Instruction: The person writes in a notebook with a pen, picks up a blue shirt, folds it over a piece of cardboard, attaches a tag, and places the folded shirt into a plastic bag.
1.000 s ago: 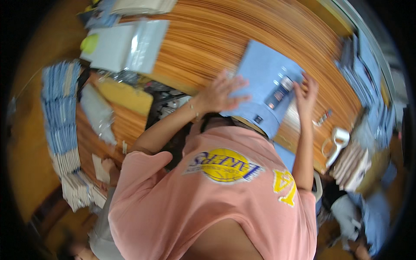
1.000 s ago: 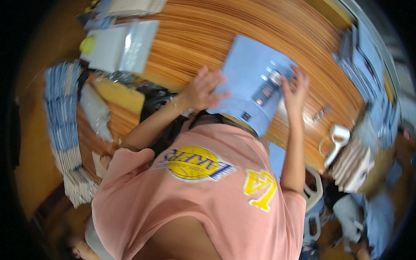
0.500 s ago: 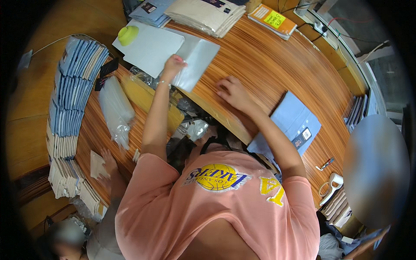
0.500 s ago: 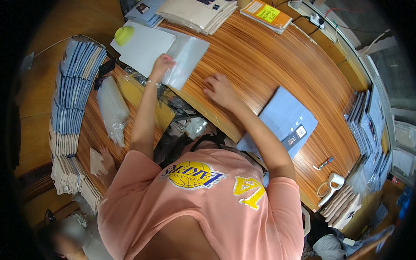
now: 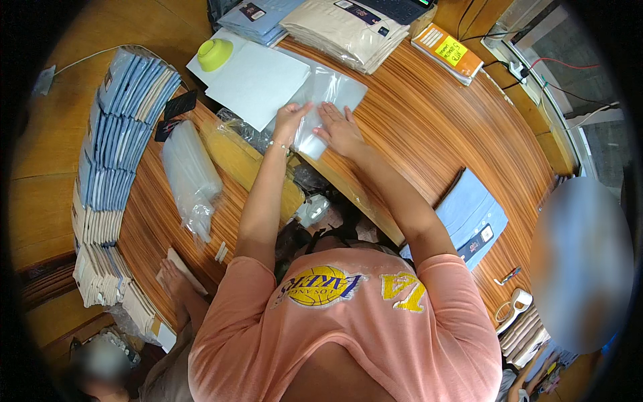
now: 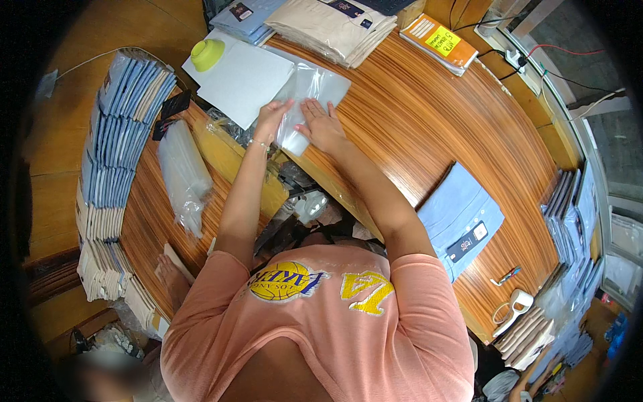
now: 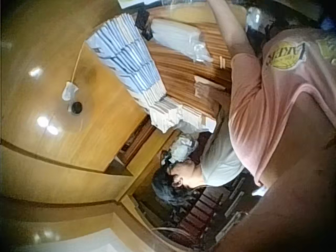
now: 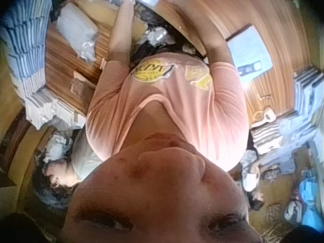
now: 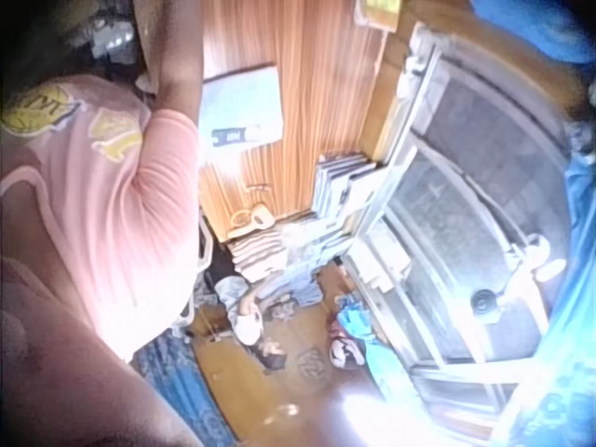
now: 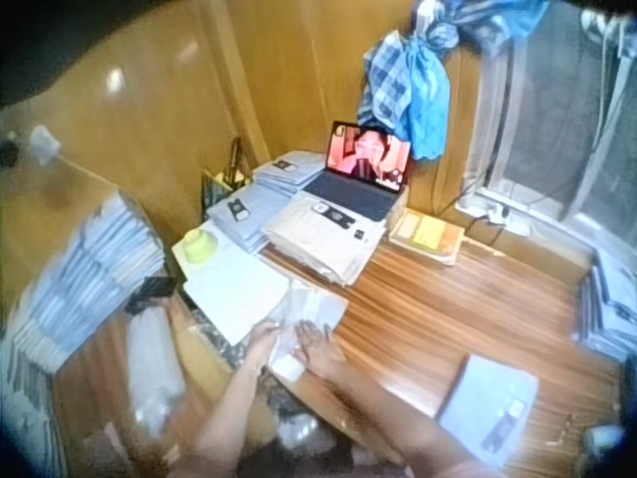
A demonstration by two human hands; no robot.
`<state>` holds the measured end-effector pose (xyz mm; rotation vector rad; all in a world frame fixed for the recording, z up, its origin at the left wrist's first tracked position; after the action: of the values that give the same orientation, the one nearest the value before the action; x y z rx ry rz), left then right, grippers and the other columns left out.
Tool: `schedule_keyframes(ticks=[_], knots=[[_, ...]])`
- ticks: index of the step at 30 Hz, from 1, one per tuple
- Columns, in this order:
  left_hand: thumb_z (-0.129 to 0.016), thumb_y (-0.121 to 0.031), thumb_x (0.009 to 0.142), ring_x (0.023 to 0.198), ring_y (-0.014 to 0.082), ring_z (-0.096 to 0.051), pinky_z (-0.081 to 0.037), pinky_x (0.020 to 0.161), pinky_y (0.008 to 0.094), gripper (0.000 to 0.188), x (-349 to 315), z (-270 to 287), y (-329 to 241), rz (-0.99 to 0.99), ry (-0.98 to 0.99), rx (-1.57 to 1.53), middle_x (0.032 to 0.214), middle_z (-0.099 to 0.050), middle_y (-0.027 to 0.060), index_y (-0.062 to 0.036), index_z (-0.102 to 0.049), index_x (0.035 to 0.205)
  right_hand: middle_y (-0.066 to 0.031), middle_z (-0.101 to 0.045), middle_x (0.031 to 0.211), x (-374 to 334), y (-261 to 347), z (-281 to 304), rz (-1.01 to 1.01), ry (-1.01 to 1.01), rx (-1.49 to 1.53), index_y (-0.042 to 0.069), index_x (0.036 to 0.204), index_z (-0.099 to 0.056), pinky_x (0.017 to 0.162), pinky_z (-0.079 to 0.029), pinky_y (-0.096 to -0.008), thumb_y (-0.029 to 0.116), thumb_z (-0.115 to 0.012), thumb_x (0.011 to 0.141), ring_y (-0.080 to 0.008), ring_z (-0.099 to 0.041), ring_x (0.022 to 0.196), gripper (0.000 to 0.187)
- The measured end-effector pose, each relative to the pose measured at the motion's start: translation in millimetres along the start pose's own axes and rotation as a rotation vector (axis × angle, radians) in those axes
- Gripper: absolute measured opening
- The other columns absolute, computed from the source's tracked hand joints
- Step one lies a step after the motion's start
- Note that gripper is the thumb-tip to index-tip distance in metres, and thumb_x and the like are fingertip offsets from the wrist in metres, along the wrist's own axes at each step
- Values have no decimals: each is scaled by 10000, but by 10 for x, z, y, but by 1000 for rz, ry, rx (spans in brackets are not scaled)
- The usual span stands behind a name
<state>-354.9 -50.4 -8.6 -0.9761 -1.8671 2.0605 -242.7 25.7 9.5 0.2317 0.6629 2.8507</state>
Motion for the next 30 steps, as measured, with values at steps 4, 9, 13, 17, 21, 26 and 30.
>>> schedule_keyframes(ticks=[4,9,13,17,21,26,30], knots=[[-618,-170,846,730,94,-538,-418,640,225,174,-752,-361,-1342,-922,-112,363,777,-599,-15,-24,-602,752,-141,-261,1443,42,-217,-11,-76,-21,311,8,1390,-225,1084,-142,-485,469,-428,884,-268,-213,1346,714],[-510,-153,905,865,172,-546,-430,777,282,230,-1860,-1186,-1670,-350,957,587,1026,-585,114,3,-523,736,-174,-316,1396,-340,-142,1272,41,-417,686,77,1327,-377,1066,-178,-479,377,-690,719,-312,-270,1307,747],[-479,-200,922,721,210,-558,-445,852,338,204,-2064,-1577,-1360,234,1395,-351,1008,-562,107,-24,-530,832,-119,-520,1197,-1233,-1,1571,216,-291,615,139,1082,-572,1010,-258,-464,271,-656,772,-223,-414,1202,348],[-392,-460,899,1157,338,-352,-282,1007,496,497,-1385,-2608,-1486,347,1160,-1163,1314,-352,195,-86,-386,1226,-92,-629,953,-2218,-399,1818,-162,-256,1086,39,1025,-582,889,-416,-322,163,-551,878,-166,-560,986,195],[-236,-758,766,1304,383,-241,-216,1032,559,917,-1622,-3519,-373,457,1107,-717,1442,-218,193,-119,-198,1422,-64,-592,697,-3082,-1244,2149,-599,-620,1265,45,939,-523,615,-483,-276,194,-507,907,-163,-606,657,153],[-494,-579,819,1254,318,-356,-323,1016,430,833,-2249,-3950,303,463,1389,-354,1397,-318,188,-51,-219,1402,-96,-607,738,-3821,-2086,2135,-872,-695,1335,42,954,-526,526,-504,-285,179,-540,878,-196,-615,610,158],[-601,-177,866,1025,162,-552,-425,878,302,425,-1860,-4141,535,298,1093,48,1129,-576,86,-47,-471,1249,-102,-627,848,-3937,-1969,2377,-631,-509,1699,23,1009,-534,634,-542,-330,175,-566,873,-222,-643,748,207]])
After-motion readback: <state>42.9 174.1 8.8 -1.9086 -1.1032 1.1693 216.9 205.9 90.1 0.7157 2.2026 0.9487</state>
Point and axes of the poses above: each hand's wrist, its own x-axis towards the middle knuckle, its own z-axis out of the back of the hand, y = z × x, the point moved 8 cm from there along x, towards the middle knuckle
